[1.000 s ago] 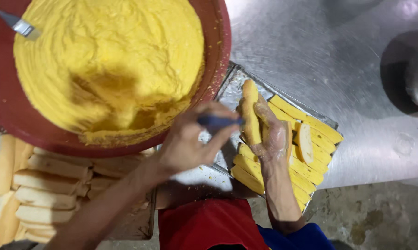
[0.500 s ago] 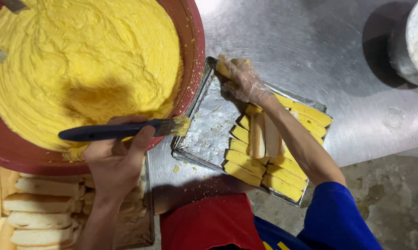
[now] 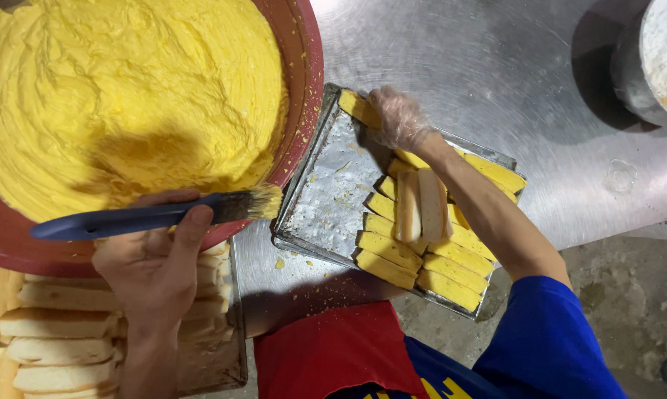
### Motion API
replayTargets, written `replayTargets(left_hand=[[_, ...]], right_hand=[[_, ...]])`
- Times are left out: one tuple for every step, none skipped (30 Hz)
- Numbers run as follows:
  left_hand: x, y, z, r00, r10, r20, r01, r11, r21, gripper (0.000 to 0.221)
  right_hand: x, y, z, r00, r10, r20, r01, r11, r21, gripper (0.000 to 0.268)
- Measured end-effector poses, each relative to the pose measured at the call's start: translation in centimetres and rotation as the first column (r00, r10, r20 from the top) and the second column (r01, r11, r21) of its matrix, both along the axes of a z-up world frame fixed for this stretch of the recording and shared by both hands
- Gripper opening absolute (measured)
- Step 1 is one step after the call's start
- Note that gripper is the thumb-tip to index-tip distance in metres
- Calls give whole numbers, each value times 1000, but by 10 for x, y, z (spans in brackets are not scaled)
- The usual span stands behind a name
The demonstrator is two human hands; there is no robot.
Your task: The person applies a yellow batter to slices of bread using a brush and then places the coated slices onto a metal tray.
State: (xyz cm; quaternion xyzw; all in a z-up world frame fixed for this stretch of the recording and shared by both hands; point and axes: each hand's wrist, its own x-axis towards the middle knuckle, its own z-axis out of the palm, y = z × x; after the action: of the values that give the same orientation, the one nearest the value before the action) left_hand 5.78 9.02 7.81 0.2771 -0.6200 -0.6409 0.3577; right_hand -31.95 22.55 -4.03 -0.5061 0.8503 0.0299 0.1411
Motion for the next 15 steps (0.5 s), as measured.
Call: replayTargets(left_hand=[[0,1,0,1000,8,0,-8,1000,1,24],[0,0,-1,1000,-3,-24,3,1000,-14,23],[2,-1,-1,999,-16,-45,14,999,-29,23],[4,-1,-1,999,-8,-41,7,1000,-28,23],[5,-3,-2,1000,8,-14,-8,1000,-26,22],[6,-4,-2,1000,24,12,-23,999,-24,21],[6,-4,-3,1000,21,9,-21,999,-24,21],[6,-4,-4,1000,17,-13,-18,1000,-25,19],[8,-3,-4,999,16,-31,-17,1000,-25,17],[10,-3,-5,999,17,-31,-18,1000,-24,17],[12,-3,-6,999,35,17,-34,998,-47,16],[14,-3,-6,996,54,65,-49,996,-70,15],[15,-1,-6,997,37,68,-33,998,-57,15],[17,0,-5,998,60,32,-59,998,-34,16],[17,-1,-5,996,90,-10,-90,996,-18,17]], right_hand=[[-1,2,-1,1000,8,0,-8,1000,1,71],[-1,4,-2,1000,-14,-10,14,1000,15,64],[0,5,-4,999,-37,-16,37,999,30,57],[0,5,-5,999,-29,-12,30,999,31,57],[-1,7,-5,999,-33,-27,34,999,26,59],[-1,8,-3,998,-37,-41,38,999,22,62],[-2,7,-1,998,-40,-44,41,999,21,62],[-1,5,2,997,-53,-55,58,994,88,69],[0,3,4,996,-62,-63,71,985,155,75],[-2,2,8,996,-62,-63,71,985,155,75],[-4,4,13,994,-43,-96,57,988,143,77],[-8,8,17,991,-25,-129,42,990,131,78],[-12,25,21,991,-39,-127,58,988,144,78],[-17,49,23,992,-129,-5,129,992,-17,70],[-19,66,31,974,-190,122,210,961,-180,63]])
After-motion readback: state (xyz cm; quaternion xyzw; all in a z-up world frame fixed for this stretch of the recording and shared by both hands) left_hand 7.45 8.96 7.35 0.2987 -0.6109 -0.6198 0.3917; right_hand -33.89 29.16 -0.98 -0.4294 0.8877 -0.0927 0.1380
